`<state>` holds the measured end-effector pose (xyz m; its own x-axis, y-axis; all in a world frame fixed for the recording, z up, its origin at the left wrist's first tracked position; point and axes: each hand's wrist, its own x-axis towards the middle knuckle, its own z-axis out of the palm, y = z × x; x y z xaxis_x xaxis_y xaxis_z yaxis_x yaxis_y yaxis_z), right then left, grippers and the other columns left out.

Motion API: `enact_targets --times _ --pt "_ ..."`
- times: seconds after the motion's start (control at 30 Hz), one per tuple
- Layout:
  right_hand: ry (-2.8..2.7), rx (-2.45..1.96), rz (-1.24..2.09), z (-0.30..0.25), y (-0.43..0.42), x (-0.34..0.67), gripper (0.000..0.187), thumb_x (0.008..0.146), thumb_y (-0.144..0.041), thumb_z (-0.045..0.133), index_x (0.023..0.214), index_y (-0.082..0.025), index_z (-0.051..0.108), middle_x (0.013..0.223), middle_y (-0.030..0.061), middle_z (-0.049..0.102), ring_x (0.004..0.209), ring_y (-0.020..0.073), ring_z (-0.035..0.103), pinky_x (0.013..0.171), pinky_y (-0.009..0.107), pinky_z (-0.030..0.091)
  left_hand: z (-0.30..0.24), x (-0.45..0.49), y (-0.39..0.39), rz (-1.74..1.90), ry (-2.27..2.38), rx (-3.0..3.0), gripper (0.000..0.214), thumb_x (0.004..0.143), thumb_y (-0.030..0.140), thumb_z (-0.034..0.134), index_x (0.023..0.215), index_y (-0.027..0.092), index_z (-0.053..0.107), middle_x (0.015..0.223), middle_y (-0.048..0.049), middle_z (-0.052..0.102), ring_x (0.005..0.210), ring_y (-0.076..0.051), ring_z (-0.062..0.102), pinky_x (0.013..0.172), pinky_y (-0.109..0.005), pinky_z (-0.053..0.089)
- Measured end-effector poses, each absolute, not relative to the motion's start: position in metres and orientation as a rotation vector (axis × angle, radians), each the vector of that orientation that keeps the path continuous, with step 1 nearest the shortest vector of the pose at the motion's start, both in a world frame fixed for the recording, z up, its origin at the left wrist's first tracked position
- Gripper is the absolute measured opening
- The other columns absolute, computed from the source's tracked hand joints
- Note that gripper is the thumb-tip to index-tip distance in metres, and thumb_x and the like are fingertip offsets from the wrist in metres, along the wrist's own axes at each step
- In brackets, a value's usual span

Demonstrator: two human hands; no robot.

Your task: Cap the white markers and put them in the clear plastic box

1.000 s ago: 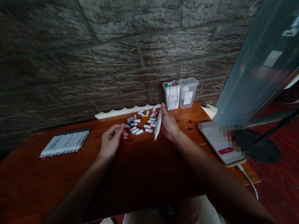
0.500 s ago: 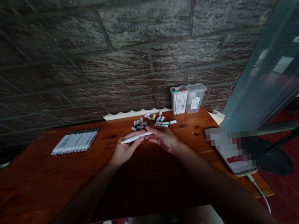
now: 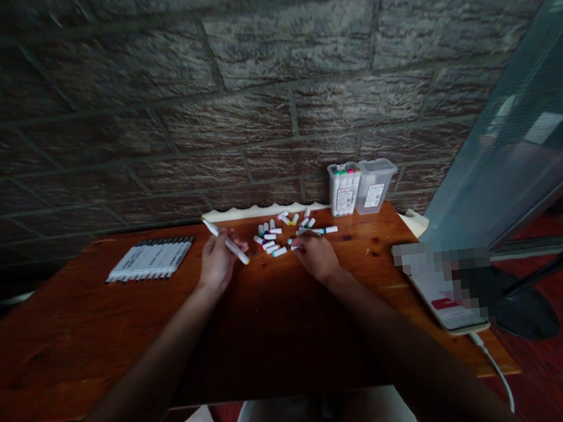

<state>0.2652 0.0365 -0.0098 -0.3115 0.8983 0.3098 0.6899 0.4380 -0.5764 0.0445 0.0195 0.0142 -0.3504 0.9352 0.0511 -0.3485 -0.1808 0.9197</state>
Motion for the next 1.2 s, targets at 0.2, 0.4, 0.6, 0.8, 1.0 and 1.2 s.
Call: enact_targets --times 0.2,0.4,0.6,0.8,1.0,1.2 --pt "-2.093 -1.396 0.311 -0.003 0.039 0.262 0.019 0.087 -0.017 0.054 0.093 -0.021 0.072 0.104 0.0066 0.07 0.096 0.0186 0.064 0.089 0.028 0.046 0.003 0.041 0.024 1.561 1.254 0.986 0.025 0.073 0.037 0.065 0.083 0.017 0.055 0.057 0.008 0.046 0.036 -0.004 0.036 0.036 -0.018 0.026" --pt "-2.145 -1.629 0.267 0.027 0.061 0.229 0.029 0.094 -0.033 0.046 0.109 -0.026 0.07 0.108 0.0056 0.072 0.099 0.0201 0.066 0.088 0.028 0.047 -0.002 0.036 0.022 1.419 1.329 1.084 0.025 0.07 0.035 0.071 0.081 0.014 0.062 0.06 0.0033 0.058 0.036 -0.004 0.038 0.036 -0.017 0.027" --pt "-2.159 -1.813 0.258 0.036 0.098 0.178 0.028 0.086 -0.033 0.057 0.105 -0.017 0.072 0.106 0.0165 0.071 0.102 0.0287 0.066 0.086 0.036 0.049 -0.01 0.041 0.025 1.376 1.273 1.053 0.024 0.07 0.035 0.072 0.079 0.013 0.066 0.067 -0.0023 0.066 0.057 -0.011 0.06 0.057 -0.022 0.049" --pt "-2.269 -1.845 0.256 0.031 0.111 0.175 0.027 0.084 -0.023 0.058 0.106 -0.014 0.07 0.108 0.0202 0.07 0.102 0.0293 0.066 0.083 0.035 0.05 -0.016 0.042 0.03 1.414 1.227 0.971 0.016 0.072 0.028 0.073 0.075 0.014 0.067 0.074 -0.003 0.069 0.073 -0.013 0.065 0.076 -0.025 0.052" --pt "-2.435 -1.655 0.235 0.033 0.12 0.195 0.027 0.091 -0.017 0.046 0.104 -0.011 0.069 0.11 0.0175 0.07 0.105 0.0236 0.064 0.087 0.028 0.046 -0.009 0.046 0.027 1.411 1.172 0.872 0.007 0.075 0.017 0.07 0.08 0.012 0.066 0.081 -0.0077 0.071 0.079 -0.015 0.069 0.081 -0.03 0.054" --pt "-2.506 -1.406 0.151 0.027 0.108 0.178 0.033 0.097 -0.024 0.038 0.119 -0.009 0.057 0.119 0.0184 0.063 0.115 0.0235 0.056 0.095 0.031 0.041 0.007 0.032 0.029 1.658 1.202 0.764 0.004 0.084 0.015 0.055 0.086 0.013 0.058 0.092 -0.0086 0.07 0.075 -0.011 0.067 0.071 -0.024 0.053"
